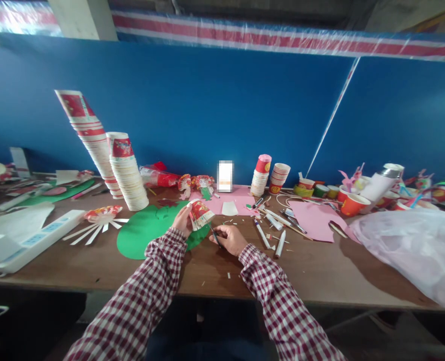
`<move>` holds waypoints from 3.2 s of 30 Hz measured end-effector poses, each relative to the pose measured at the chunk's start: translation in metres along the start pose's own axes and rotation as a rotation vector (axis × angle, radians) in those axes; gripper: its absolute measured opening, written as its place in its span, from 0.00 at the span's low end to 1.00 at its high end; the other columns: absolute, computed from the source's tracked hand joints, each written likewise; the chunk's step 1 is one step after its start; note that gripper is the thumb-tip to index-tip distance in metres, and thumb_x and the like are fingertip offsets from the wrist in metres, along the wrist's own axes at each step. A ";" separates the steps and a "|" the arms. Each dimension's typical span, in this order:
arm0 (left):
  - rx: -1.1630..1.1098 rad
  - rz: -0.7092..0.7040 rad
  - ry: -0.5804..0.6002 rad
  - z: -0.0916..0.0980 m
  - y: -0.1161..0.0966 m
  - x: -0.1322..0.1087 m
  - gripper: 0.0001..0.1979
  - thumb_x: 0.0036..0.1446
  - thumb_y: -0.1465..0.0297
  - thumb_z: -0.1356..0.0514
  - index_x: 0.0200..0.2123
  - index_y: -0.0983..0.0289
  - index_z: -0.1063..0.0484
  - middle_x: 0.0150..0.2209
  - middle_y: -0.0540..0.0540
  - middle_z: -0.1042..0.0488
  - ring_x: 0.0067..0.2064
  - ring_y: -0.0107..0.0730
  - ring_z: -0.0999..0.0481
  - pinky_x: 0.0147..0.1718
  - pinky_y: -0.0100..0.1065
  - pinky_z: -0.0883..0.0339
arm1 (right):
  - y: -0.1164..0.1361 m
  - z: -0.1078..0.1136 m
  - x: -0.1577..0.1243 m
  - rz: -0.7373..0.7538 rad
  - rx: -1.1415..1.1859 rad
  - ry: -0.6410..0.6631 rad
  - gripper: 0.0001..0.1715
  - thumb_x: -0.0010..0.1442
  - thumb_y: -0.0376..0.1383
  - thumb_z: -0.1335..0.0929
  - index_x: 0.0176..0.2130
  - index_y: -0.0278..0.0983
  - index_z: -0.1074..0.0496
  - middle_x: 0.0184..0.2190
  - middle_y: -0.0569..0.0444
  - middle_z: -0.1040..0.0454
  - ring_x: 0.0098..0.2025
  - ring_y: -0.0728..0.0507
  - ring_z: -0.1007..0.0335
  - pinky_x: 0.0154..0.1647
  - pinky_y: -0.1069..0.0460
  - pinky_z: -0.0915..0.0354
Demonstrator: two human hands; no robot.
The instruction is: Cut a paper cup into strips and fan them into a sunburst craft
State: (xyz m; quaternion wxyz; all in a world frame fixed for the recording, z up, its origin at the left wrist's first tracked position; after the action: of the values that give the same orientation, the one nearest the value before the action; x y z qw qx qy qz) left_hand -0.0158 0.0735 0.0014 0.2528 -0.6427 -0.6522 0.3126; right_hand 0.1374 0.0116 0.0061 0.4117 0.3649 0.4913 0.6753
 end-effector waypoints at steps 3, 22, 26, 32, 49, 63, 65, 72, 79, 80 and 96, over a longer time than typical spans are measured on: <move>-0.005 0.001 -0.001 -0.001 -0.001 -0.001 0.08 0.49 0.69 0.39 0.34 0.65 0.30 0.31 0.56 0.24 0.31 0.35 0.24 0.35 0.41 0.28 | -0.002 0.000 0.000 -0.011 0.014 -0.006 0.22 0.46 0.43 0.29 0.39 0.32 0.28 0.21 0.56 0.30 0.20 0.52 0.39 0.21 0.57 0.41; 0.044 -0.036 0.094 -0.007 -0.002 -0.003 0.09 0.47 0.68 0.37 0.31 0.64 0.33 0.28 0.53 0.25 0.27 0.32 0.26 0.29 0.37 0.30 | -0.001 0.000 0.000 -0.048 0.024 -0.026 0.23 0.44 0.44 0.28 0.38 0.32 0.30 0.21 0.56 0.30 0.21 0.50 0.36 0.22 0.55 0.36; 0.058 -0.018 0.122 -0.011 0.000 -0.005 0.10 0.46 0.68 0.37 0.32 0.66 0.33 0.27 0.53 0.25 0.26 0.32 0.26 0.29 0.36 0.30 | -0.002 0.001 0.001 -0.018 0.000 -0.036 0.23 0.45 0.44 0.29 0.38 0.32 0.30 0.22 0.55 0.30 0.22 0.50 0.36 0.22 0.55 0.37; 0.076 -0.025 0.111 -0.009 0.000 -0.004 0.11 0.45 0.68 0.36 0.33 0.65 0.32 0.27 0.53 0.25 0.27 0.32 0.25 0.29 0.36 0.30 | 0.001 0.001 -0.001 -0.001 -0.009 -0.034 0.20 0.47 0.46 0.30 0.35 0.33 0.30 0.20 0.57 0.32 0.19 0.51 0.38 0.20 0.56 0.39; 0.092 0.008 0.030 -0.004 0.000 -0.004 0.08 0.48 0.69 0.39 0.33 0.65 0.32 0.27 0.53 0.25 0.25 0.31 0.26 0.26 0.34 0.30 | -0.002 0.000 -0.001 -0.055 0.034 -0.038 0.22 0.45 0.43 0.29 0.37 0.32 0.31 0.21 0.55 0.30 0.22 0.50 0.35 0.21 0.55 0.35; 0.116 0.022 0.115 -0.014 0.003 -0.007 0.09 0.47 0.68 0.38 0.31 0.66 0.32 0.26 0.53 0.26 0.24 0.27 0.27 0.26 0.31 0.30 | 0.006 -0.001 -0.003 -0.005 0.028 -0.042 0.19 0.48 0.44 0.30 0.35 0.32 0.30 0.20 0.57 0.33 0.20 0.51 0.37 0.21 0.56 0.37; 0.120 0.023 0.120 -0.014 0.003 -0.008 0.09 0.47 0.68 0.37 0.31 0.66 0.33 0.27 0.53 0.26 0.24 0.27 0.27 0.26 0.31 0.30 | 0.008 -0.001 -0.004 -0.010 0.035 -0.045 0.19 0.48 0.44 0.30 0.35 0.32 0.30 0.20 0.57 0.32 0.20 0.51 0.37 0.21 0.56 0.38; 0.139 0.026 0.109 -0.013 0.003 -0.008 0.10 0.45 0.67 0.37 0.30 0.65 0.33 0.25 0.50 0.27 0.22 0.25 0.28 0.24 0.29 0.31 | 0.011 0.001 -0.005 0.014 0.017 -0.066 0.18 0.48 0.44 0.31 0.35 0.33 0.29 0.19 0.59 0.33 0.19 0.52 0.39 0.20 0.56 0.39; 0.178 0.045 0.129 -0.013 0.005 -0.007 0.13 0.43 0.65 0.36 0.29 0.64 0.35 0.22 0.47 0.30 0.20 0.24 0.31 0.21 0.29 0.32 | 0.002 0.001 -0.001 -0.053 0.089 -0.059 0.19 0.45 0.43 0.29 0.33 0.32 0.30 0.19 0.57 0.31 0.21 0.50 0.35 0.20 0.56 0.37; 0.186 0.045 0.137 -0.013 0.006 -0.007 0.14 0.42 0.65 0.35 0.29 0.64 0.35 0.21 0.47 0.31 0.20 0.24 0.31 0.21 0.29 0.32 | 0.002 0.001 0.000 -0.055 0.094 -0.062 0.18 0.45 0.43 0.29 0.32 0.32 0.30 0.20 0.57 0.31 0.21 0.50 0.35 0.20 0.56 0.37; 0.250 0.057 0.151 -0.015 0.006 -0.009 0.14 0.41 0.63 0.35 0.28 0.64 0.35 0.21 0.47 0.32 0.21 0.23 0.31 0.20 0.26 0.34 | 0.008 0.006 -0.004 0.022 0.024 -0.098 0.17 0.48 0.44 0.31 0.31 0.32 0.30 0.17 0.58 0.33 0.18 0.51 0.38 0.19 0.57 0.40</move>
State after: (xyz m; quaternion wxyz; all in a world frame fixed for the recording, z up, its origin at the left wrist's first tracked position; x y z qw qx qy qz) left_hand -0.0001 0.0657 0.0075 0.3699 -0.6461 -0.5690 0.3492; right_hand 0.1425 0.0088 0.0148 0.4236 0.4078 0.4744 0.6551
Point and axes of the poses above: each hand's wrist, its own x-axis towards the middle knuckle, its own z-axis out of the back of the hand, y = z × x, the point moved 7 cm from there along x, towards the middle knuckle
